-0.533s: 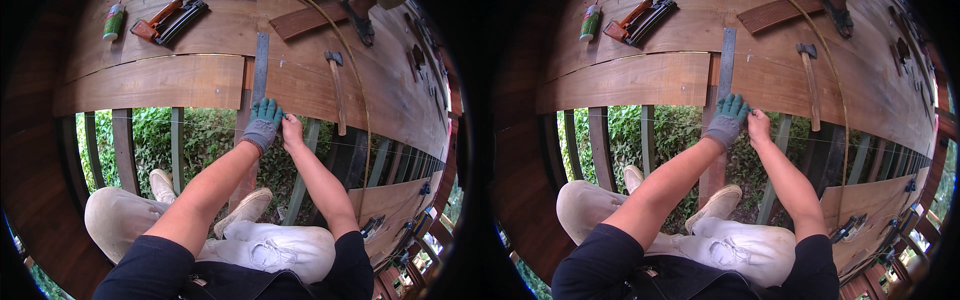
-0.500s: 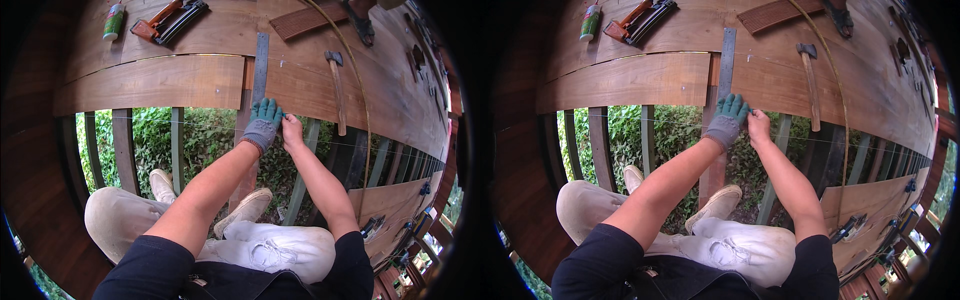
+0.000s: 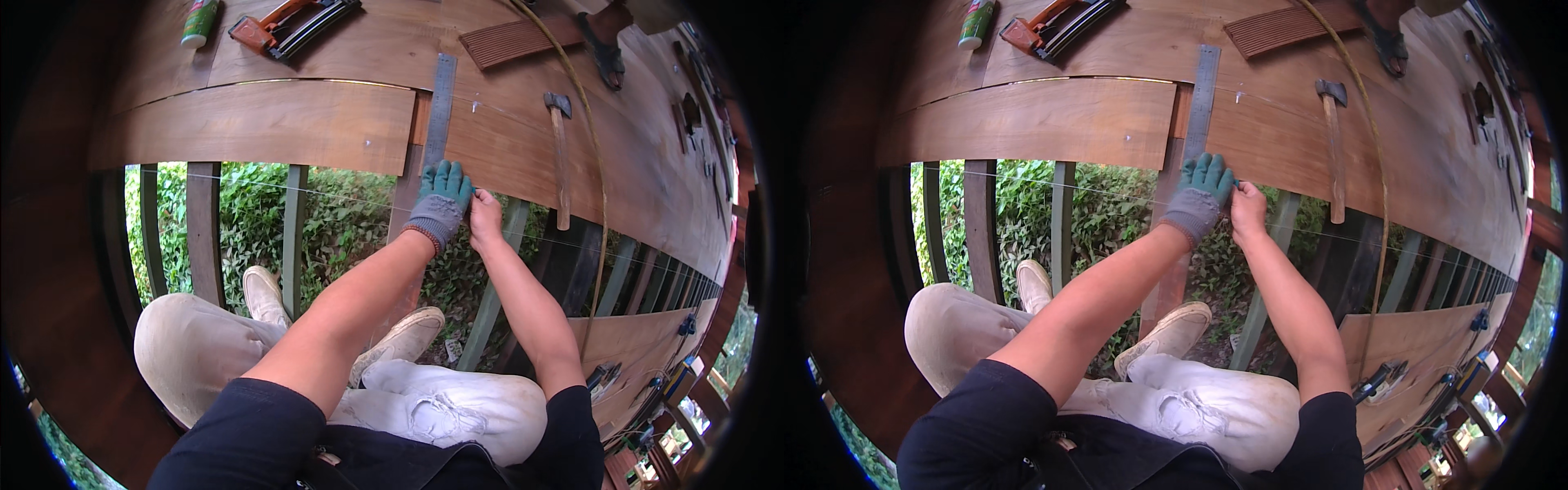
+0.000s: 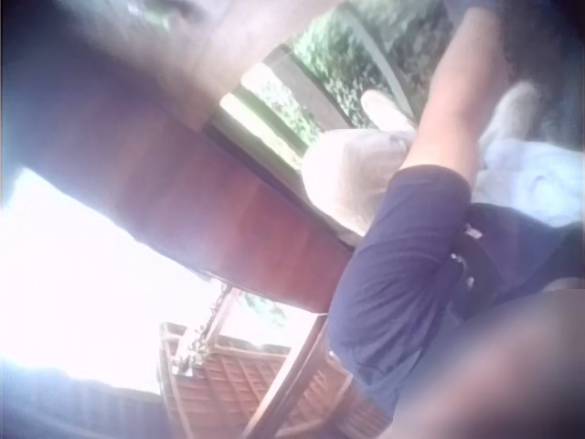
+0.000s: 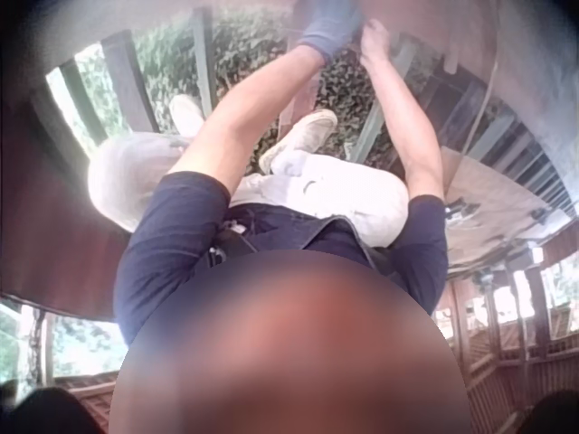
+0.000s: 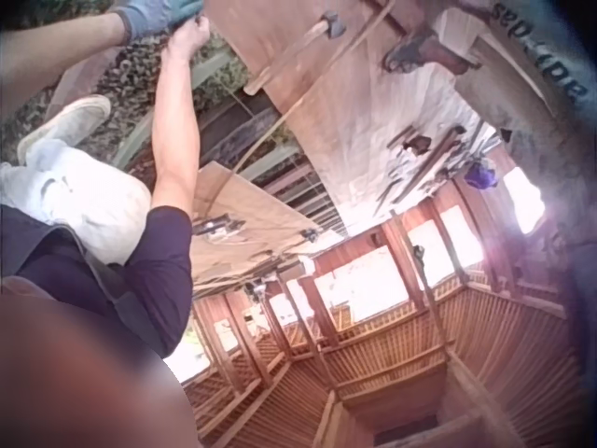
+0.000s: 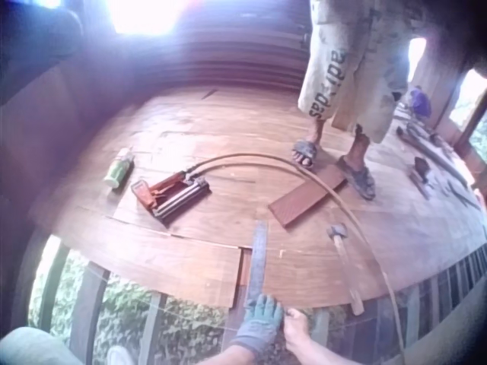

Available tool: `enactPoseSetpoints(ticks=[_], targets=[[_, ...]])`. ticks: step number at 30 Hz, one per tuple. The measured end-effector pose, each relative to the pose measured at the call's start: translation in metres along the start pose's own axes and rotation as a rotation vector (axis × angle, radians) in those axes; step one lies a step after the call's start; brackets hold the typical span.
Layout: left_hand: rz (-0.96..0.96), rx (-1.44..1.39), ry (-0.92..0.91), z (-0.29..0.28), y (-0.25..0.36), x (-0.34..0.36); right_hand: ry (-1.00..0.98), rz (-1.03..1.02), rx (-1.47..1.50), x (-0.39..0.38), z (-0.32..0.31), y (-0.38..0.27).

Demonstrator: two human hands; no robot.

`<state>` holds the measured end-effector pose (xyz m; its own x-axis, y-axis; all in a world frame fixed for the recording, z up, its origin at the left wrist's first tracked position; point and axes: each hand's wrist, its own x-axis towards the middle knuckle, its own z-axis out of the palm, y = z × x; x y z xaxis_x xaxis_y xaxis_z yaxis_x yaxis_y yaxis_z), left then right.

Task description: The person measures and marks a wooden plank with a square and pencil, then uses an angle grinder to cut the plank. The person then places the cut plank into a gap in the floor.

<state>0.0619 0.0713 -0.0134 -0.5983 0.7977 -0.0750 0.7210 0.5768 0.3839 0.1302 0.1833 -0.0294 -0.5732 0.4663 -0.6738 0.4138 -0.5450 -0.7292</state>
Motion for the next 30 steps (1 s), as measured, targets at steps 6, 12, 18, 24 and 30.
enactPoseSetpoints(ticks=[6,12,18,24,30], targets=[[-0.041,-0.016,-0.025,-0.006,0.004,0.003,0.009,0.005,-0.027,-0.004,0.002,-0.004],[-0.047,0.0,-0.036,-0.009,0.005,0.004,0.0,0.004,-0.031,-0.002,0.001,-0.004],[-0.032,-0.024,-0.023,-0.013,0.004,0.004,0.002,-0.008,-0.025,-0.002,0.001,-0.005],[-0.021,-0.038,-0.007,-0.011,0.002,0.004,0.014,0.007,-0.077,-0.004,0.002,-0.009],[-0.025,-0.027,-0.009,-0.008,0.003,0.005,0.015,0.01,-0.079,-0.005,0.003,-0.011]])
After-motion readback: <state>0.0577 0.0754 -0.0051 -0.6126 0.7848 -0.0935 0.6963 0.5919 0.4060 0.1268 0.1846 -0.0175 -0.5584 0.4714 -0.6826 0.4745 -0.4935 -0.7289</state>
